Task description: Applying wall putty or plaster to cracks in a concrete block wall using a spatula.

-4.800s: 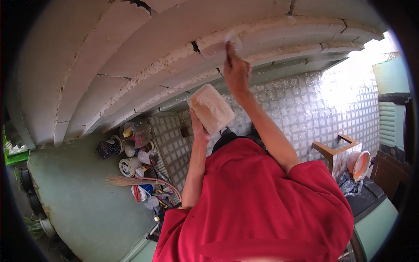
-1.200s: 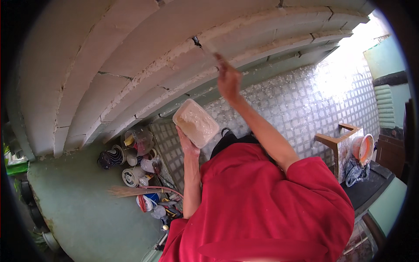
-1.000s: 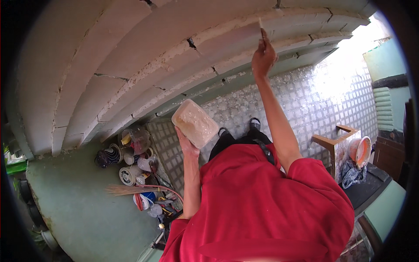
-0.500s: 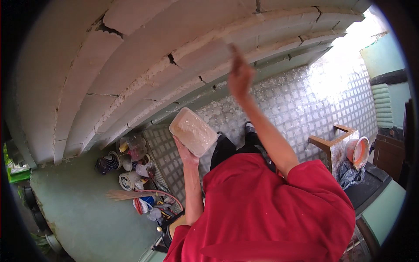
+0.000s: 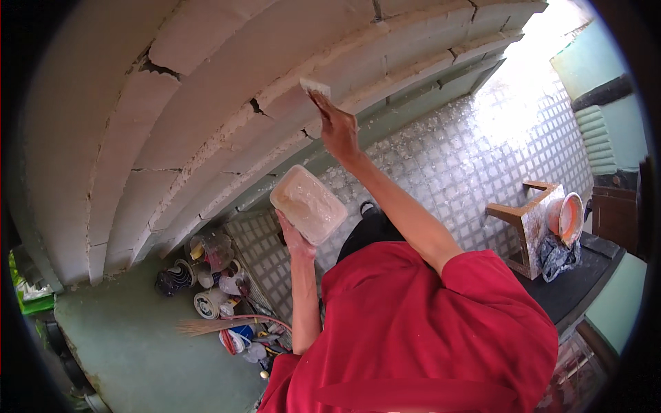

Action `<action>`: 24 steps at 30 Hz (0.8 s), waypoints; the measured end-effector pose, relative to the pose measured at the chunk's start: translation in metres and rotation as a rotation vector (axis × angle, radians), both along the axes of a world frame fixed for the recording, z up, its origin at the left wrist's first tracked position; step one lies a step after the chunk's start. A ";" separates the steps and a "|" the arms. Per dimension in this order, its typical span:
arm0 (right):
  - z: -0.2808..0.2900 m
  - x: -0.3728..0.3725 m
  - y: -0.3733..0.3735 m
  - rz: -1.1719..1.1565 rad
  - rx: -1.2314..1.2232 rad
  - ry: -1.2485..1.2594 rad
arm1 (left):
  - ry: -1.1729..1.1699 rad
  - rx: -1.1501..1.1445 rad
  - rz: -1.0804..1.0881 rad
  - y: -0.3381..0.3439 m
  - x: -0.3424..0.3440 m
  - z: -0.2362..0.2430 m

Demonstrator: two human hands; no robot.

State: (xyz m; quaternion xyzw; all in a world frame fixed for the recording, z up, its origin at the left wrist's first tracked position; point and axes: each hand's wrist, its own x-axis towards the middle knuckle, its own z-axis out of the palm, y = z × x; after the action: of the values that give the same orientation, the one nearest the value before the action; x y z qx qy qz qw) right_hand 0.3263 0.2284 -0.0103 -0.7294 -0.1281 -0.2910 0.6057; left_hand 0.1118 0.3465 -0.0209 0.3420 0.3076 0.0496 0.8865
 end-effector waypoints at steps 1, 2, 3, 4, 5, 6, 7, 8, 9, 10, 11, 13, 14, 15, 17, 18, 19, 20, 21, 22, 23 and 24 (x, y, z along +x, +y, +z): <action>0.002 -0.007 -0.011 0.070 0.031 0.126 | 0.013 0.013 -0.008 -0.001 0.001 0.003; -0.001 -0.006 -0.021 0.070 0.027 0.115 | 0.002 0.009 -0.008 -0.001 0.003 0.005; -0.003 -0.004 -0.032 0.025 0.034 0.122 | -0.001 0.003 -0.004 -0.002 0.005 0.006; -0.006 -0.003 -0.043 -0.019 0.042 0.133 | 0.000 -0.003 0.001 -0.001 0.004 0.006; -0.006 0.006 -0.056 -0.115 0.079 0.110 | -0.007 -0.008 0.007 0.003 0.001 0.005; -0.003 0.022 -0.072 -0.209 0.117 0.084 | -0.016 -0.020 0.004 0.005 0.000 0.004; 0.004 0.040 -0.087 -0.319 0.126 0.049 | -0.021 -0.033 -0.002 0.007 -0.003 0.003; 0.010 0.055 -0.099 -0.434 0.136 0.015 | -0.024 -0.038 -0.004 0.008 -0.006 0.003; 0.012 0.071 -0.109 -0.442 0.134 0.004 | -0.034 -0.042 -0.021 0.008 -0.005 0.004; 0.014 0.083 -0.115 -0.478 0.104 0.073 | -0.039 -0.044 -0.033 0.009 -0.006 0.003; 0.013 0.089 -0.117 -0.514 0.075 0.143 | -0.044 -0.046 -0.038 0.011 -0.007 0.003; -0.006 0.087 -0.096 -0.485 -0.059 0.223 | -0.015 -0.029 -0.036 0.012 -0.007 0.002; -0.014 0.086 -0.082 -0.447 -0.192 0.308 | -0.018 -0.030 -0.046 0.012 -0.004 0.003; -0.016 0.073 -0.061 -0.340 -0.115 0.279 | -0.022 -0.035 -0.051 0.015 -0.003 0.004; -0.025 0.043 -0.023 -0.212 -0.024 0.129 | -0.023 -0.041 -0.074 0.016 0.001 0.006; -0.033 0.032 -0.016 -0.187 -0.010 0.011 | -0.026 -0.028 -0.096 0.017 0.003 0.007; -0.032 0.021 -0.014 -0.189 -0.005 0.017 | -0.030 -0.010 -0.104 0.021 0.003 0.008; -0.028 0.012 -0.015 -0.156 0.024 0.047 | -0.027 -0.004 -0.106 0.024 0.004 0.009; -0.024 0.008 -0.017 -0.122 0.054 0.078 | -0.025 0.004 -0.100 0.026 0.005 0.009; -0.018 0.015 -0.032 -0.228 0.078 0.005 | -0.026 0.010 -0.102 0.025 0.008 0.012; -0.012 0.027 -0.050 -0.329 0.103 -0.067 | -0.026 0.014 -0.106 0.025 0.010 0.015; 0.003 0.034 -0.062 -0.386 0.086 0.095 | -0.026 0.010 -0.096 0.029 0.007 0.018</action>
State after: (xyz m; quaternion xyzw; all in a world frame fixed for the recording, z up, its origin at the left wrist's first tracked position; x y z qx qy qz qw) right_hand 0.3607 0.1665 -0.0076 -0.7268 0.0553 -0.3719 0.5748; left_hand 0.1192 0.3753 -0.0028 0.3600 0.2791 0.0131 0.8901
